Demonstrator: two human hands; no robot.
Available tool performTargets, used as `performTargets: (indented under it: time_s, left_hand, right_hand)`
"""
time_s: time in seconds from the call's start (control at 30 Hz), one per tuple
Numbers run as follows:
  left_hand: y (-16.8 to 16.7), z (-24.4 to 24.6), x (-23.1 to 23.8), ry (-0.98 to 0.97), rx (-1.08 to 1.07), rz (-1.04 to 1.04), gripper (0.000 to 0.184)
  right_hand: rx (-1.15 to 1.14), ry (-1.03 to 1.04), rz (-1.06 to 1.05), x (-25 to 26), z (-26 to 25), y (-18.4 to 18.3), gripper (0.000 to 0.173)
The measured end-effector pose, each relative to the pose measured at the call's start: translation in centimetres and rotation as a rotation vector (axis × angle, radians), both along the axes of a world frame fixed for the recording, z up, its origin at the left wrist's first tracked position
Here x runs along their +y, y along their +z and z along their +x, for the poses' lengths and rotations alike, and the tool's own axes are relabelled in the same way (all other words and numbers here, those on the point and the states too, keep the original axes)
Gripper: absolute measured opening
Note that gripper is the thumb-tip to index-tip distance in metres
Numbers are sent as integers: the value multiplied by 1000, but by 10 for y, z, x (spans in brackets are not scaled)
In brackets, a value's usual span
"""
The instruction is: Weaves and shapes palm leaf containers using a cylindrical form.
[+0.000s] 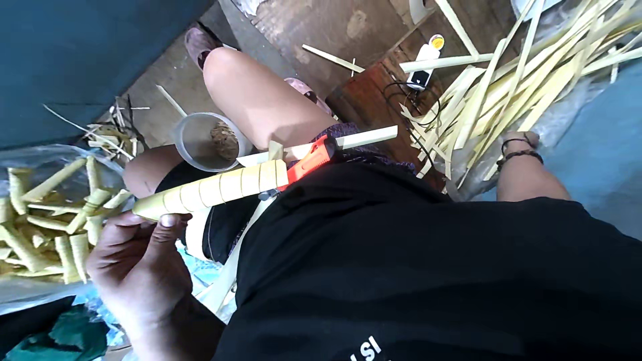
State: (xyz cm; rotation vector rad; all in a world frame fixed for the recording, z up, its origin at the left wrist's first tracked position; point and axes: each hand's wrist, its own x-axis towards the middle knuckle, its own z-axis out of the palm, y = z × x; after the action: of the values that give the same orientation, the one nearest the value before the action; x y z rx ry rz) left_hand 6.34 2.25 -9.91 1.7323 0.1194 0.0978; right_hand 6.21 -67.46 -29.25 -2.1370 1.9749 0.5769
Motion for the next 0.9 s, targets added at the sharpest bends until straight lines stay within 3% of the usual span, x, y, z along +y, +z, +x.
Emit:
performTargets:
  time_s: [0.13,0.23,0.4,0.5,0.6,0.67,0.73,0.9]
  left_hand:
    - [5,-7,-1,-2,-43,11,19]
    - [-1,-15,1,8,-11,12,21]
    - [-1,-17,11,22,-7,8,22]
    - [4,-19,8,56,-39,2,22]
    - [-1,-22,1,52,-36,-11,24]
    - [-5,-23,1,25,-14,-3,24]
    - [-5,-24,6,4,-2,12,23]
    - [1,-17,12,54,-29,-4,23]
  right_hand:
    - [27,150,211,-4,-36,-14,54]
    - [-51,112,131,-16,-64,-50,59]
    - [-181,11,-100,-6,1,8,61]
    - [-72,143,32,-7,-10,9,50]
    - [-359,-109,221,4,-32,-11,55]
    - [-339,-162,243,2,-43,-26,61]
    - [-284,-100,164,-5,-44,-32,68]
    - [-460,-67,-103,-4,14,13,73]
